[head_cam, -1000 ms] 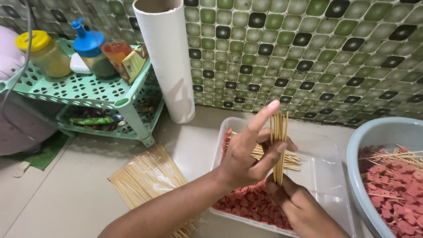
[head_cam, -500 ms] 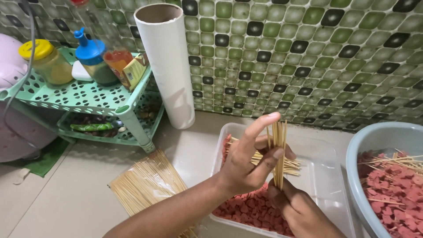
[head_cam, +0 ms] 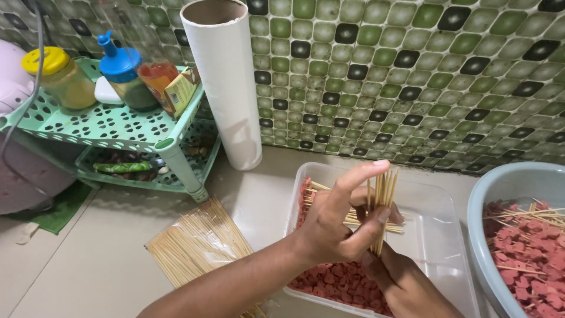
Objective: The person is skewering small, diced pieces of pink food onto thin wooden skewers and then placing the finished skewers into a plastic bag.
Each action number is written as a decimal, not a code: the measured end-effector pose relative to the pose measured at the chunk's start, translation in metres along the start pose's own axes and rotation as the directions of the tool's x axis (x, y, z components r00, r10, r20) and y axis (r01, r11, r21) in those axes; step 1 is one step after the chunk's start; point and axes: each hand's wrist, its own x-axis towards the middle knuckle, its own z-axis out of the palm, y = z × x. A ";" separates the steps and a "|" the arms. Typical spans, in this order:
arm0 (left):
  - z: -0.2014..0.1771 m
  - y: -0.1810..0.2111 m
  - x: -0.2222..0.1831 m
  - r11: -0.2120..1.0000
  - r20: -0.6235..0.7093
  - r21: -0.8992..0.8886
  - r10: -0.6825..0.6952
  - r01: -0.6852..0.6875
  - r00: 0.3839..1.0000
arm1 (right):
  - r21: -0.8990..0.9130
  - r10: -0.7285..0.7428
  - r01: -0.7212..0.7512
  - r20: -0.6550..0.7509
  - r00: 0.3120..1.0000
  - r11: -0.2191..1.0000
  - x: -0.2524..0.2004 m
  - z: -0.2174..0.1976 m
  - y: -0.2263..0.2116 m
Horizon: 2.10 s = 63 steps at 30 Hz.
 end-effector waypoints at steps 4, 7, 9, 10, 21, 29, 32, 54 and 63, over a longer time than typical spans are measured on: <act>0.000 -0.005 -0.002 1.000 0.004 0.021 0.009 -0.010 1.000 | 0.078 0.069 -0.069 -0.003 0.998 0.995 -0.004 -0.003 -0.014; 0.001 -0.006 -0.002 1.000 0.007 0.016 0.022 -0.022 1.000 | -0.066 0.048 -0.047 0.017 0.999 0.997 -0.007 -0.005 -0.023; 0.001 -0.003 -0.001 0.999 -0.007 -0.029 0.029 -0.029 1.000 | -0.024 0.239 -0.239 0.035 0.970 0.971 -0.009 -0.007 -0.035; 0.001 -0.004 -0.001 0.999 -0.007 -0.029 0.030 -0.030 1.000 | -0.024 0.239 -0.238 0.035 0.970 0.971 -0.008 -0.006 -0.033; 0.002 -0.013 -0.002 0.998 -0.051 0.016 0.057 -0.056 0.997 | -0.052 0.254 -0.253 0.004 0.967 0.966 -0.009 -0.006 -0.032; 0.002 -0.007 0.002 1.000 -0.041 -0.031 -0.001 0.000 0.999 | -0.048 0.339 -0.339 -0.021 0.941 0.939 -0.012 -0.011 -0.052; 0.003 0.001 0.006 0.997 -0.026 -0.059 -0.047 0.045 0.999 | 0.022 0.329 -0.328 -0.055 0.943 0.944 -0.015 -0.011 -0.053; 0.003 0.007 0.008 0.974 0.033 0.083 -0.214 0.211 0.976 | 0.321 -0.121 0.249 -0.371 0.921 0.914 -0.019 0.001 -0.001; 0.002 0.003 0.008 0.982 0.026 0.159 -0.105 0.099 0.994 | 0.395 -0.067 0.219 -0.365 0.929 0.892 -0.017 0.001 0.005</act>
